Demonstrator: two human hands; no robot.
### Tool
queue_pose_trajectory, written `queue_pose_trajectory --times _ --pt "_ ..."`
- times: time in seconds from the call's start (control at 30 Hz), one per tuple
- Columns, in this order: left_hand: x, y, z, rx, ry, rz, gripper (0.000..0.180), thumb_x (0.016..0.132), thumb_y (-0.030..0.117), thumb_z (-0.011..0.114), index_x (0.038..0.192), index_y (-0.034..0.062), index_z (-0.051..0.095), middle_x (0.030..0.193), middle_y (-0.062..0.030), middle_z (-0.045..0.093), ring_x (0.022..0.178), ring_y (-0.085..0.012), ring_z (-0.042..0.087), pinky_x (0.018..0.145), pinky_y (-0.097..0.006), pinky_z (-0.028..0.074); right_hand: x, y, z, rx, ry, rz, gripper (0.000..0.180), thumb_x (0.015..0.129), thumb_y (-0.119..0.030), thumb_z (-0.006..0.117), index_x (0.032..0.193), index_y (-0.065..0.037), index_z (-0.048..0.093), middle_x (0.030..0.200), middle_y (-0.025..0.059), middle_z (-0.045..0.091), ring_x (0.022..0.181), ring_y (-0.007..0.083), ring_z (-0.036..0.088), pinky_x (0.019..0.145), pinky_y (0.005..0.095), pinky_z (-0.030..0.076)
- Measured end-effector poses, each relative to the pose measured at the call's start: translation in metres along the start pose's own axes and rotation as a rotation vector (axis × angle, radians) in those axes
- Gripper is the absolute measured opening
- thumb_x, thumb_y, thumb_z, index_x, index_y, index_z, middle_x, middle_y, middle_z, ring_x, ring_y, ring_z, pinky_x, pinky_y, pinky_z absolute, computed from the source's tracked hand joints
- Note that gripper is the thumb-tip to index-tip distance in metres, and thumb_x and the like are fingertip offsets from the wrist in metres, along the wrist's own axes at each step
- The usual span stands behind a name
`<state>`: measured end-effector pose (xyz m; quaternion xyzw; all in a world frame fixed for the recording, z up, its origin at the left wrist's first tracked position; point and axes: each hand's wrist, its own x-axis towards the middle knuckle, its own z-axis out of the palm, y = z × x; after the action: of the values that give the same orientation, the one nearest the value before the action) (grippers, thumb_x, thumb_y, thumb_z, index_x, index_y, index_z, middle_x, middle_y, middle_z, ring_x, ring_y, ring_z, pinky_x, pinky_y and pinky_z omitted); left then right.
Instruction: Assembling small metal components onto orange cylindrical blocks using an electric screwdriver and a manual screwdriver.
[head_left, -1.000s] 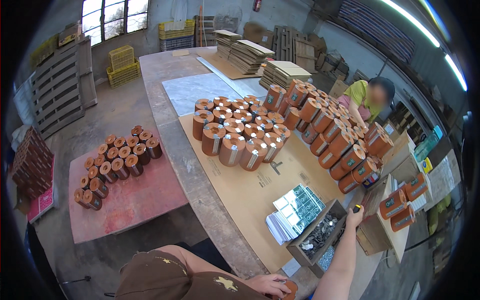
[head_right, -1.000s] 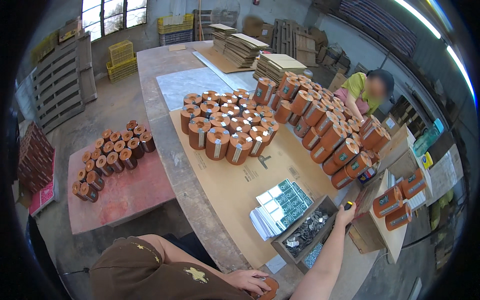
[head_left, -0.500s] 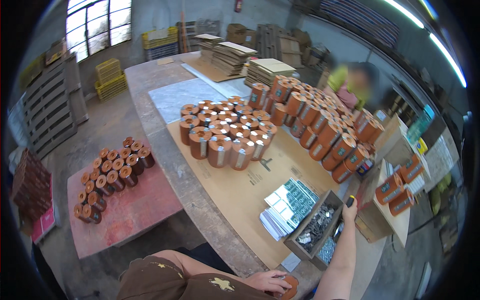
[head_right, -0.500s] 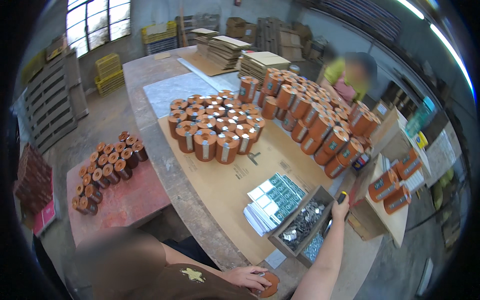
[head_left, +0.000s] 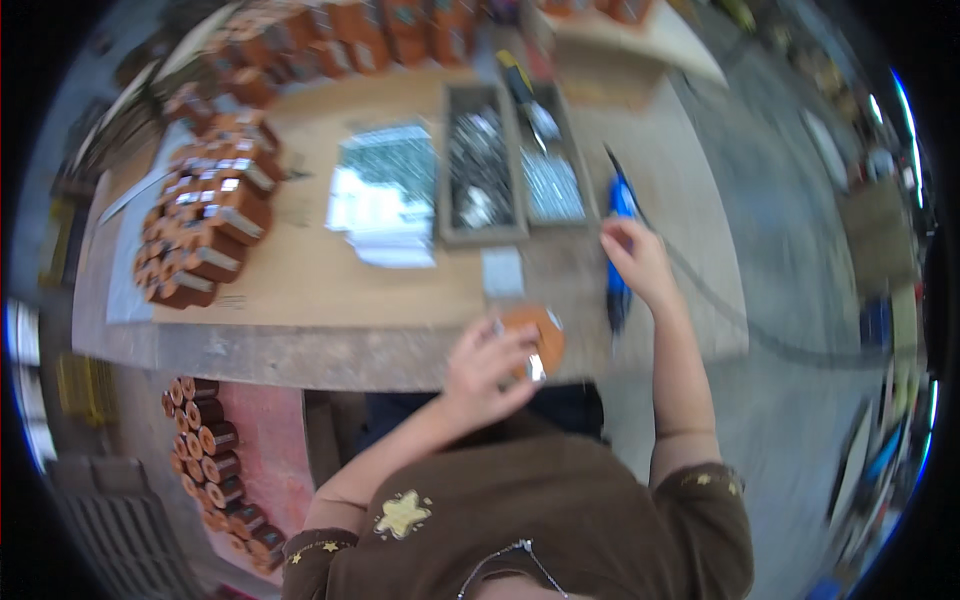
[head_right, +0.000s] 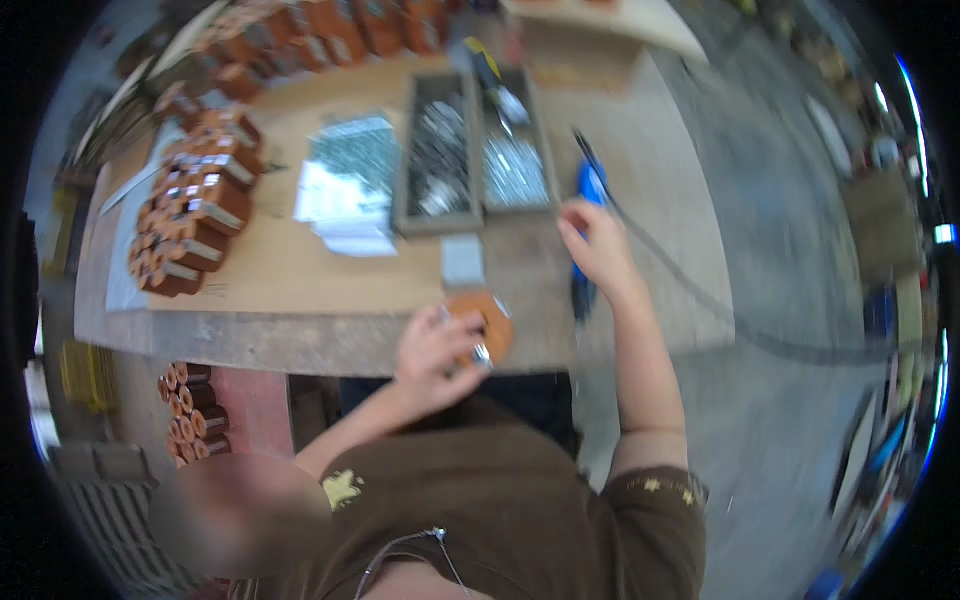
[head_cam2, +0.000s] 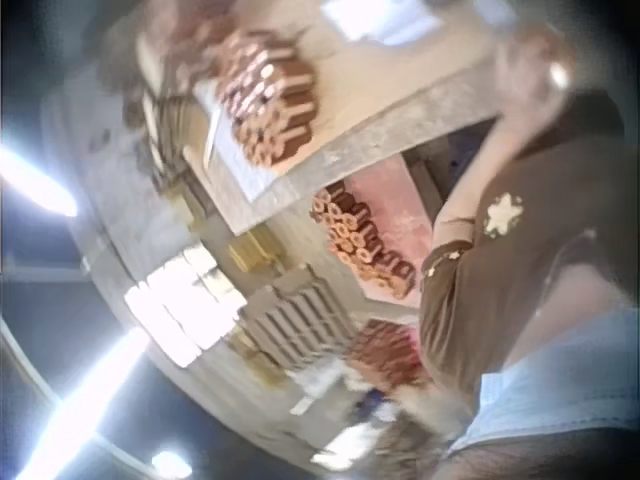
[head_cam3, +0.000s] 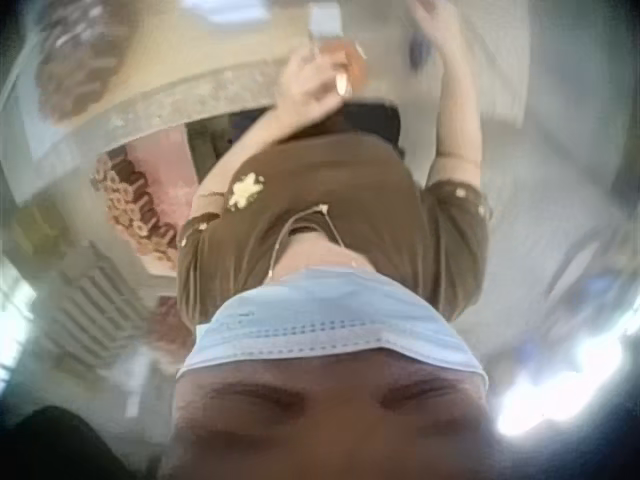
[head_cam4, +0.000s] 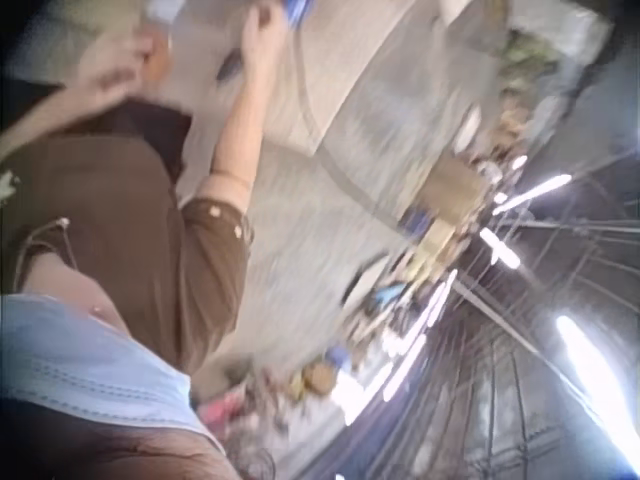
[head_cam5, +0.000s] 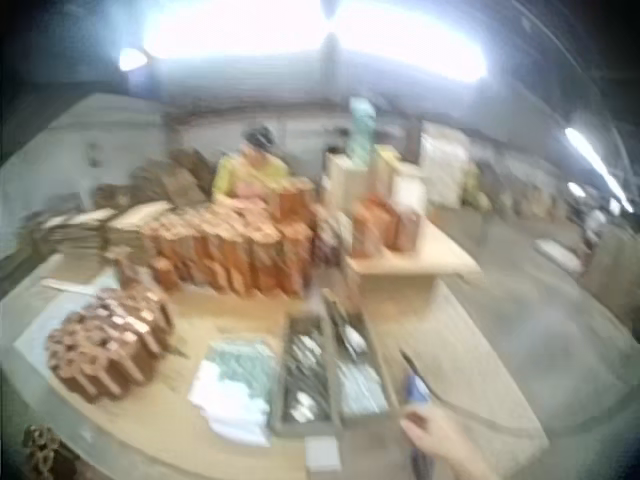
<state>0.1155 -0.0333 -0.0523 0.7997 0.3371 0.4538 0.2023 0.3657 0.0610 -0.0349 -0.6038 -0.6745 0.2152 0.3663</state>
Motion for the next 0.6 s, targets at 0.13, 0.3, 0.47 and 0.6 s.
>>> queue_pose_trajectory --times 0.13,0.3,0.47,0.6 --pt "0.002 -0.009 0.002 -0.005 -0.046 0.026 0.030 0.059 0.009 0.067 0.088 0.0049 0.059 0.103 -0.0137 0.058 0.099 -0.0272 0.054 0.091 -0.044 0.033 -0.060 0.000 0.016 0.051 0.124 0.066 0.013 0.074 -0.009 0.057 0.085 -0.001 0.058 0.080 0.0139 0.059 0.073 0.0263 0.058 0.066 0.0301 0.045" --pt "0.003 -0.002 0.009 0.055 -0.098 -0.059 0.026 0.059 0.007 0.067 0.085 0.0041 0.061 0.104 -0.0137 0.058 0.099 -0.0257 0.054 0.092 -0.043 0.032 -0.078 0.009 0.019 0.059 0.238 0.013 0.013 0.074 -0.010 0.058 0.084 -0.002 0.059 0.078 0.0116 0.058 0.077 0.0262 0.057 0.070 0.0338 0.044" --pt "-0.003 0.003 0.010 0.038 -0.090 -0.070 0.031 0.058 0.018 0.074 0.083 0.0075 0.061 0.104 -0.0057 0.059 0.095 -0.0224 0.054 0.092 -0.041 0.034 -0.048 0.040 0.026 -0.444 0.305 -0.024 0.035 0.072 -0.020 0.061 0.101 -0.003 0.052 0.094 0.0190 0.052 0.085 0.0332 0.052 0.080 0.0391 0.039" --pt "0.002 0.005 0.008 0.029 -0.106 -0.094 0.031 0.056 0.022 0.075 0.080 0.0082 0.062 0.101 -0.0039 0.060 0.093 -0.0211 0.055 0.092 -0.041 0.035 -0.023 0.060 0.034 -0.554 0.209 0.274 0.066 0.068 -0.029 0.065 0.120 -0.002 0.034 0.108 0.0286 0.039 0.091 0.0426 0.049 0.084 0.0399 0.039"
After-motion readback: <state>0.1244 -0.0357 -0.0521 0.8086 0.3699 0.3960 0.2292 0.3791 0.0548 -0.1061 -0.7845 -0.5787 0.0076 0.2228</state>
